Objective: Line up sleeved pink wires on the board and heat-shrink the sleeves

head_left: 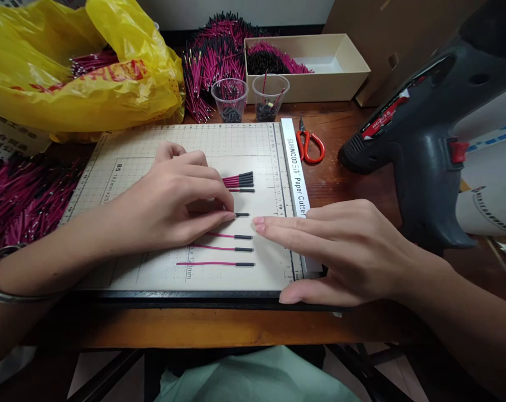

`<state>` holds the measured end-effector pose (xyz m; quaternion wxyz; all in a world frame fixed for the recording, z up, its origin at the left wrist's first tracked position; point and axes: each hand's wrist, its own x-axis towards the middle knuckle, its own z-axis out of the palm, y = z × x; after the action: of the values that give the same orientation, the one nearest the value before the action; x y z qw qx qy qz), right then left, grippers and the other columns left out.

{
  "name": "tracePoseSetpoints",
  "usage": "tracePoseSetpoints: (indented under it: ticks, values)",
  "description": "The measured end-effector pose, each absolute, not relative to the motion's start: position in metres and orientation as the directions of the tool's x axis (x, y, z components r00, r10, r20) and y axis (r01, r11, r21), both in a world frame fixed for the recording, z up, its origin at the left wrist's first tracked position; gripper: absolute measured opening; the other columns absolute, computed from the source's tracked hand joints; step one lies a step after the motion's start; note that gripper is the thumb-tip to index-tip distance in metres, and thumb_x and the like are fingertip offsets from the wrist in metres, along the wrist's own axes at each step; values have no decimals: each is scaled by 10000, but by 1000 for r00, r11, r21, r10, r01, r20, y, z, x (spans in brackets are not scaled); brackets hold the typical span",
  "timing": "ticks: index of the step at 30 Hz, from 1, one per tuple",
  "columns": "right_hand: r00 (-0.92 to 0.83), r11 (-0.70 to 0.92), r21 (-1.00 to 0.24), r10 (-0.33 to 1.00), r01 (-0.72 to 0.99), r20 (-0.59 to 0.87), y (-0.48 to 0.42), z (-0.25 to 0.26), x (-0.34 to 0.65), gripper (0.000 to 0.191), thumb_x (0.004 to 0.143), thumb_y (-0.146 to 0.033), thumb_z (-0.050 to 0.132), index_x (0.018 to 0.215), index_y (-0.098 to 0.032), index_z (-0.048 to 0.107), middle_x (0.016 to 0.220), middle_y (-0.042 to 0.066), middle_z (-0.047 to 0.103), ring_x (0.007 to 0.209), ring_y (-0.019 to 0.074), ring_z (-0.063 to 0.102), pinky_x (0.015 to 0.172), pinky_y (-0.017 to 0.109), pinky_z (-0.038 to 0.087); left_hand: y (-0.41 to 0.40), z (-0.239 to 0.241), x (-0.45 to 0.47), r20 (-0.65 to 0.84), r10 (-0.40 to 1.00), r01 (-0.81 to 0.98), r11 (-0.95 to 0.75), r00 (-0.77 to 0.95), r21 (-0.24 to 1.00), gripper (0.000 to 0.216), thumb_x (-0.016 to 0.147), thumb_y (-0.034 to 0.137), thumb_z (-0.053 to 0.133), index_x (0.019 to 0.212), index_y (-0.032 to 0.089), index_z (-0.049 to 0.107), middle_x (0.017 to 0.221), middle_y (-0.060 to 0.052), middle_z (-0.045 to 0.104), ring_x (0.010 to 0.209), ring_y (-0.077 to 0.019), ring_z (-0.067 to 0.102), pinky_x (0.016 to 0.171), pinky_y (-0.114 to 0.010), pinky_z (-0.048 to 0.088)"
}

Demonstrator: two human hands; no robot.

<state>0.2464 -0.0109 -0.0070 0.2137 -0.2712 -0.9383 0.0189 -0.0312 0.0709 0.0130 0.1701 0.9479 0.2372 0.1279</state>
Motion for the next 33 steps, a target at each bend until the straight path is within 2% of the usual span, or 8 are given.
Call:
tracePoseSetpoints:
  ticks: [7, 18, 24, 33]
  values:
    - [-761, 849, -168, 525, 501, 382, -11, -9, 246, 626, 1070, -641, 447, 1268, -95, 682, 1271, 110, 787, 852, 191, 801, 618, 320, 592, 67, 8, -32, 199, 481, 383, -839, 854, 387, 220, 1027, 392, 593, 905, 288, 743, 832, 47, 780, 830, -206, 583, 863, -435, 259]
    - [-769, 854, -153, 515, 497, 379, -11, -8, 247, 649, 1060, -675, 423, 1238, -115, 699, 1256, 116, 791, 809, 163, 781, 608, 281, 560, 66, 9, -30, 179, 472, 385, -845, 863, 371, 195, 1044, 364, 599, 937, 271, 733, 867, 41, 779, 849, -196, 568, 873, -423, 258]
    - [-766, 851, -170, 523, 497, 375, -11, -9, 246, 668, 1024, -705, 472, 1246, -119, 704, 1270, 112, 786, 764, 164, 765, 587, 295, 542, 68, 6, -31, 199, 473, 380, -847, 858, 373, 215, 1032, 395, 588, 913, 295, 736, 854, 39, 786, 837, -211, 595, 860, -431, 266]
    - [-762, 836, -178, 547, 519, 347, -12, -7, 245, 665, 1030, -716, 443, 1255, -154, 719, 1301, 96, 777, 785, 185, 780, 579, 319, 549, 68, 9, -28, 174, 487, 406, -841, 856, 357, 228, 1021, 408, 587, 906, 298, 749, 841, 17, 795, 827, -223, 604, 873, -464, 300]
